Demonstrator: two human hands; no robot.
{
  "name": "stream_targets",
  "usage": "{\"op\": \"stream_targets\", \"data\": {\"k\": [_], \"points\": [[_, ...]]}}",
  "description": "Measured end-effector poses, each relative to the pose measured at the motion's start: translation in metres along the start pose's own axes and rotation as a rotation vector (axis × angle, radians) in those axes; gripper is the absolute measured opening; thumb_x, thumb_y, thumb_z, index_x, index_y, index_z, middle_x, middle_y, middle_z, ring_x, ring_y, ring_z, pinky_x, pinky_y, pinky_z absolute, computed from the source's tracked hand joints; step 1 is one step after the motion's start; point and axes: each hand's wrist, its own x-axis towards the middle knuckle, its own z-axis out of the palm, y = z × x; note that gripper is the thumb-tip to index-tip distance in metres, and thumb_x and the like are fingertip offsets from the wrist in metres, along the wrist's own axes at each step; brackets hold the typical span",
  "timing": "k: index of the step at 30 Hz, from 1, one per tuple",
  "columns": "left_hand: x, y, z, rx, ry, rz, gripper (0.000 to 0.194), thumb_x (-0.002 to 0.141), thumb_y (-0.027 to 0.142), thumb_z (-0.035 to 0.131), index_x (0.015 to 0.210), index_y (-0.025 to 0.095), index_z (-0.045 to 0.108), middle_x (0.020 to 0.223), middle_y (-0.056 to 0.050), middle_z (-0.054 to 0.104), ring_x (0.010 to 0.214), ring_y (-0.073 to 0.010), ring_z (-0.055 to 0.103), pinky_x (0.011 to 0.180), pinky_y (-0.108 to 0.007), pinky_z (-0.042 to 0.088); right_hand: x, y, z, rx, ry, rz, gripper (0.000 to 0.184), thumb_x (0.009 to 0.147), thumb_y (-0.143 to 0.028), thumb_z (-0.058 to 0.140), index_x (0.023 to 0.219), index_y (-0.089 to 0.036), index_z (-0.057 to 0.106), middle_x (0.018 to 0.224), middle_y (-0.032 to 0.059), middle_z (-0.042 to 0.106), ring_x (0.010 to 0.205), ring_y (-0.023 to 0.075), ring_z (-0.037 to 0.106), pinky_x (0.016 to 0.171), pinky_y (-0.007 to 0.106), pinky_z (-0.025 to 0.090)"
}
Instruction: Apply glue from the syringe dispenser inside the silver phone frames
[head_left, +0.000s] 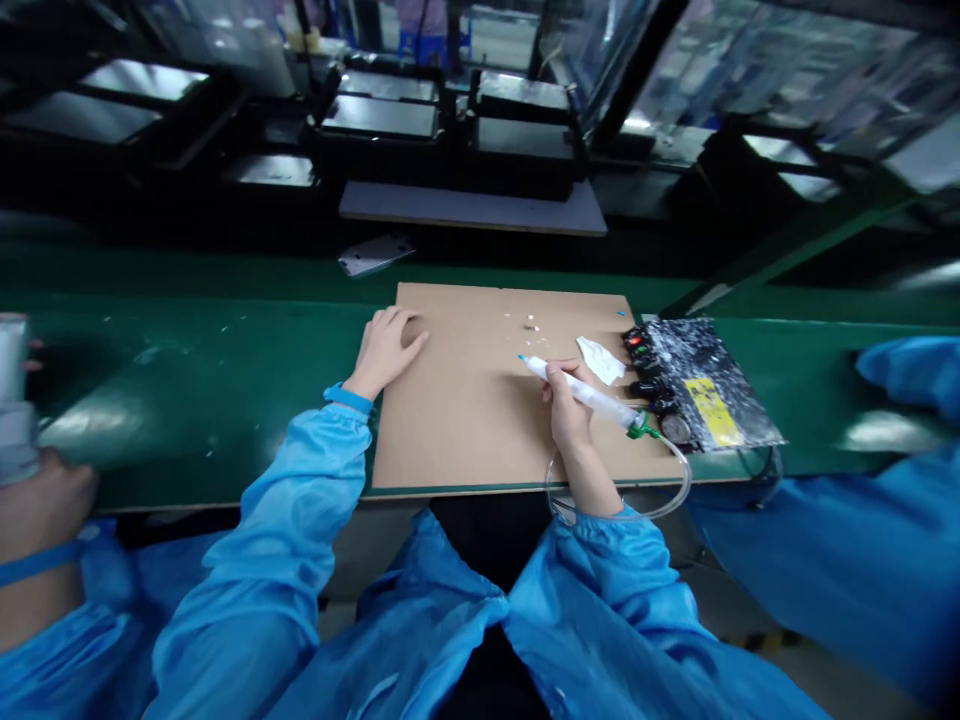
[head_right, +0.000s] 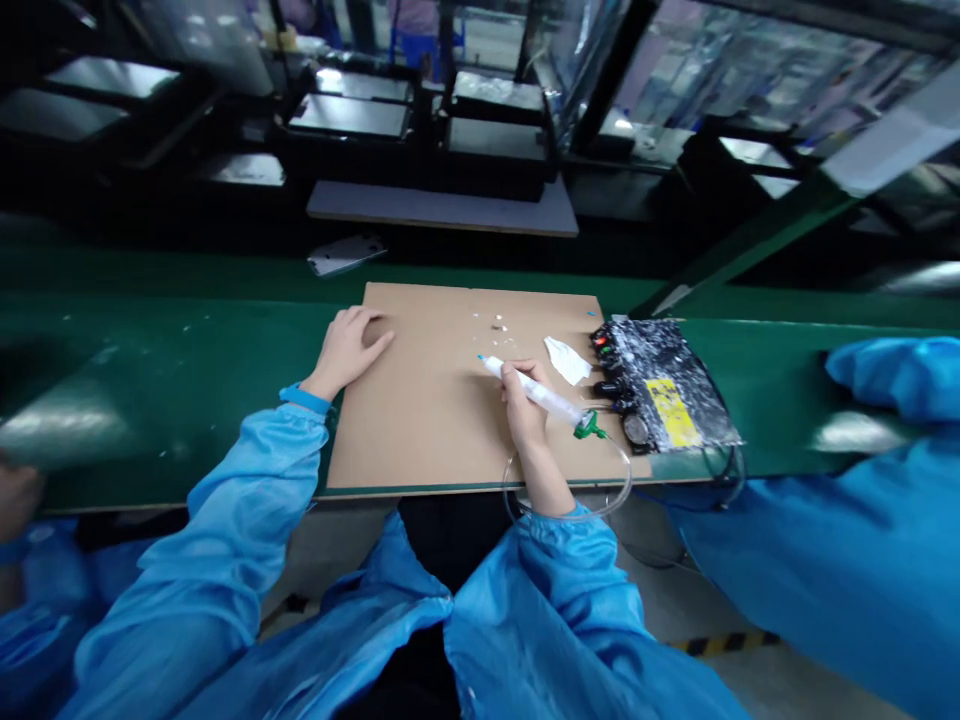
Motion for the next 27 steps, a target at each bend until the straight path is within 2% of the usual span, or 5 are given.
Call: {"op": "stream_targets", "data": {"k": [5,10,19,23,27], "points": [[0.001,0.002,-0.003,0.031,-0.059,-0.015,0.047,0.109,0.05,0.056,0.143,0.019,0.068,0.15,-0.018,0.067,0.139,-0.0403,0.059,0.12,-0.056,0.048,0.017,-0.007,-0.059,-0.209,0.137,-0.185,0.04,0.098,-0.057,0.084,0.114,-0.022,0.073,0.094,0.0008,0.074,0.075,0.016,0.065,0.067,0.027,0.052],[0.002,-0.001,-0.002,0.062,-0.065,0.005,0.053,0.109,0.056,0.049,0.142,0.018,0.069,0.15,-0.019,0.066,0.14,-0.0421,0.059,0.119,-0.057,0.048,0.026,0.011,-0.107,-0.494,0.237,-0.224,0.042,0.094,-0.056,0.085,0.116,-0.021,0.078,0.093,0.0026,0.078,0.078,0.019,0.067,0.072,0.03,0.054],[0.003,-0.002,-0.001,0.071,-0.065,-0.003,0.054,0.108,0.059,0.048,0.139,0.02,0.068,0.149,-0.017,0.068,0.143,-0.0415,0.059,0.122,-0.057,0.048,0.03,0.037,-0.109,-0.658,0.087,-0.297,0.035,0.093,-0.051,0.078,0.114,-0.023,0.082,0.105,0.0085,0.079,0.084,0.023,0.071,0.077,0.034,0.057],[0.003,-0.002,-0.002,0.076,-0.075,-0.008,0.051,0.108,0.058,0.049,0.139,0.022,0.068,0.15,-0.017,0.068,0.144,-0.0424,0.059,0.122,-0.058,0.048,0.029,0.039,-0.11,-0.64,0.08,-0.306,0.029,0.09,-0.044,0.077,0.109,-0.023,0.082,0.096,0.0046,0.074,0.075,0.0199,0.065,0.073,0.031,0.054],[0.003,-0.003,-0.001,0.079,-0.073,0.009,0.054,0.108,0.06,0.048,0.139,0.021,0.069,0.15,-0.018,0.068,0.145,-0.0433,0.059,0.123,-0.059,0.048,0.024,0.033,-0.112,-0.665,0.004,-0.287,0.029,0.091,-0.038,0.075,0.115,-0.024,0.083,0.107,0.0066,0.072,0.08,0.0209,0.066,0.074,0.032,0.054]]}}
